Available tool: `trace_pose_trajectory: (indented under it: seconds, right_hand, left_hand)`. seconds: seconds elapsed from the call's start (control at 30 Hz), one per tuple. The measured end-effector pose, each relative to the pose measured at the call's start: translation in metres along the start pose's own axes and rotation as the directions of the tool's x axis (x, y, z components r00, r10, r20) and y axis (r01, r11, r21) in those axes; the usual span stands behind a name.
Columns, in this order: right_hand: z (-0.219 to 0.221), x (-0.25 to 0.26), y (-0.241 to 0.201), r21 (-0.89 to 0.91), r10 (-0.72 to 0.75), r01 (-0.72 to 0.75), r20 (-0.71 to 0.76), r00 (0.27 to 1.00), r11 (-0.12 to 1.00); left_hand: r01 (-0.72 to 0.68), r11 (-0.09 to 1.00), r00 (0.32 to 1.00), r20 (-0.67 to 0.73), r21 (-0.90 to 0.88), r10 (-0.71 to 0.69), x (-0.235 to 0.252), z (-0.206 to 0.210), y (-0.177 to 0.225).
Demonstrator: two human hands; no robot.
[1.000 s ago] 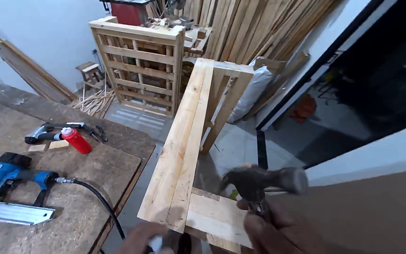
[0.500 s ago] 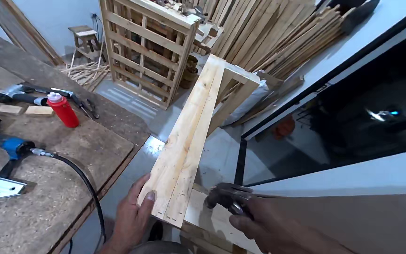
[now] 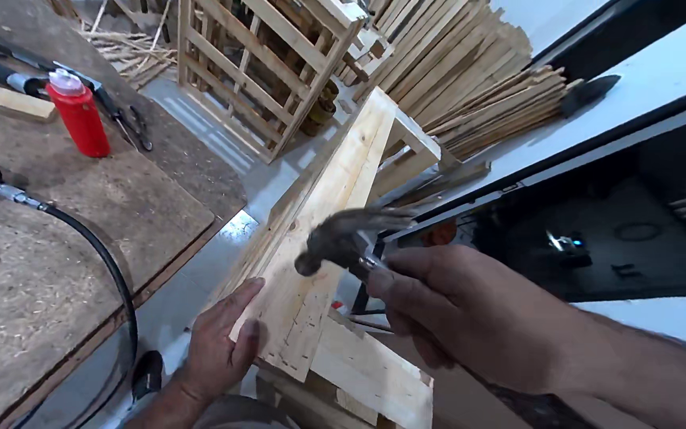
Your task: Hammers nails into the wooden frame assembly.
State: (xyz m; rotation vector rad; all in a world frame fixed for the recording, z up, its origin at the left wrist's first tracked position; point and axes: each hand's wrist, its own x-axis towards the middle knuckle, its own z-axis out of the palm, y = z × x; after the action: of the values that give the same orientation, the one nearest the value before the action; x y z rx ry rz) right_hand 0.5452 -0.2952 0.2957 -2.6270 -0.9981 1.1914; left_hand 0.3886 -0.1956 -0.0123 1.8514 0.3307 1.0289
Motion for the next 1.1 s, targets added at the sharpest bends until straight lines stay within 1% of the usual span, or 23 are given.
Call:
trace_pose_trajectory:
  seconds: [0.07, 0.13, 0.2, 0.23, 0.3, 0.37, 0.4, 0.43, 0.47, 0.5, 0.53, 0.57, 0.6, 0.67, 0.73, 0.77, 0.8, 0.83, 0.87, 0.93, 0.97, 1.03, 1.1]
  right_hand:
    - [0.009, 0.016, 0.006, -0.019, 0.046, -0.045, 0.108, 0.993, 0.999]
    - [0.011, 0.029, 0.015, -0.178, 0.159, -0.107, 0.311, 0.937, 0.978]
    - [-0.002, 0.023, 0.003, -0.274, 0.216, -0.122, 0.345, 0.913, 0.954]
    - [-0.011, 0.014, -0.007, -0.272, 0.194, -0.109, 0.31, 0.931, 0.956]
    - [-0.025, -0.001, -0.022, -0.174, 0.046, -0.021, 0.138, 0.989, 0.985]
    - [-0.023, 0.0, -0.025, -0.03, -0.152, 0.151, -0.052, 0.987, 0.988]
    - [-0.015, 0.005, -0.02, -0.001, -0.177, 0.177, -0.068, 0.982, 0.984]
    - [-0.007, 0.009, -0.011, -0.027, -0.126, 0.126, 0.008, 0.992, 0.992]
    - [0.0, 0.014, -0.001, -0.116, 0.0, 0.018, 0.153, 0.988, 0.993]
    - [0.005, 0.02, 0.006, -0.24, 0.168, -0.097, 0.295, 0.941, 0.966]
    - [0.01, 0.023, 0.01, -0.343, 0.303, -0.173, 0.373, 0.877, 0.923]
    - [0.01, 0.023, 0.01, -0.391, 0.347, -0.191, 0.38, 0.857, 0.9]
    - [0.005, 0.02, 0.005, -0.376, 0.316, -0.179, 0.342, 0.885, 0.909]
    - [-0.006, 0.01, -0.006, -0.224, 0.128, -0.092, 0.152, 0.98, 0.97]
    - [-0.005, 0.013, -0.008, -0.045, -0.062, 0.059, -0.055, 0.997, 0.997]
    - [-0.001, 0.016, -0.004, -0.009, -0.065, 0.065, -0.054, 0.996, 0.998]
    - [0.006, 0.021, 0.002, -0.026, 0.001, -0.001, 0.03, 1.0, 1.0]
    - [0.013, 0.026, 0.009, -0.093, 0.124, -0.11, 0.156, 0.98, 0.99]
    - [0.015, 0.029, 0.012, -0.173, 0.242, -0.202, 0.252, 0.937, 0.964]
    - [-0.002, 0.023, -0.003, -0.267, 0.34, -0.265, 0.292, 0.894, 0.927]
    - [-0.011, 0.015, -0.013, -0.264, 0.304, -0.236, 0.254, 0.918, 0.935]
    - [-0.023, 0.005, -0.028, -0.165, 0.076, -0.067, 0.049, 0.996, 0.984]
    - [-0.013, 0.009, -0.026, -0.06, -0.11, 0.103, -0.12, 0.987, 0.993]
  left_hand:
    - [-0.012, 1.0, 1.0, -0.013, 0.013, 0.012, 0.0, 0.0, 0.0]
    - [-0.012, 1.0, 1.0, -0.008, 0.017, 0.012, -0.001, 0.001, 0.0]
    - [-0.017, 1.0, 1.0, -0.01, 0.015, 0.017, 0.0, 0.001, -0.001]
    - [-0.027, 1.0, 1.0, -0.014, 0.015, 0.027, -0.001, 0.001, -0.002]
    - [-0.044, 0.999, 0.999, -0.027, -0.001, 0.044, -0.002, 0.002, -0.004]
    - [-0.055, 0.998, 0.997, -0.046, -0.031, 0.054, -0.003, 0.003, -0.006]
    - [-0.06, 0.998, 0.997, -0.046, -0.035, 0.058, -0.004, 0.003, -0.008]
    - [-0.06, 0.998, 0.997, -0.043, -0.033, 0.059, -0.004, 0.003, -0.008]
    - [-0.053, 0.998, 0.997, -0.053, -0.032, 0.051, -0.004, 0.003, -0.008]
    - [-0.039, 0.999, 0.998, -0.054, -0.031, 0.037, -0.005, 0.003, -0.007]
    - [-0.026, 0.999, 0.998, -0.051, -0.032, 0.025, -0.004, 0.003, -0.005]
    - [-0.018, 0.999, 0.998, -0.054, -0.031, 0.017, -0.003, 0.004, -0.005]
    - [-0.018, 0.999, 0.998, -0.062, -0.03, 0.016, -0.003, 0.004, -0.006]
    - [-0.028, 0.999, 0.997, -0.068, -0.023, 0.026, -0.007, 0.006, -0.007]
    - [-0.039, 0.999, 0.997, -0.064, 0.005, 0.039, -0.007, 0.007, -0.008]
    - [-0.034, 0.999, 0.997, -0.063, 0.013, 0.035, -0.007, 0.006, -0.007]
    - [-0.025, 1.0, 0.997, -0.066, 0.009, 0.026, -0.007, 0.006, -0.006]
    - [-0.019, 1.0, 0.998, -0.065, 0.0, 0.019, -0.008, 0.005, -0.006]
    - [-0.014, 1.0, 0.998, -0.065, -0.009, 0.014, -0.008, 0.006, -0.005]
    - [-0.006, 1.0, 0.997, -0.075, -0.01, 0.005, -0.009, 0.007, -0.004]
    - [-0.009, 1.0, 0.997, -0.074, -0.006, 0.008, -0.011, 0.007, -0.004]
    - [-0.026, 1.0, 0.997, -0.077, -0.001, 0.026, -0.01, 0.007, -0.005]
    - [-0.032, 0.999, 0.996, -0.079, 0.006, 0.033, -0.01, 0.008, -0.006]
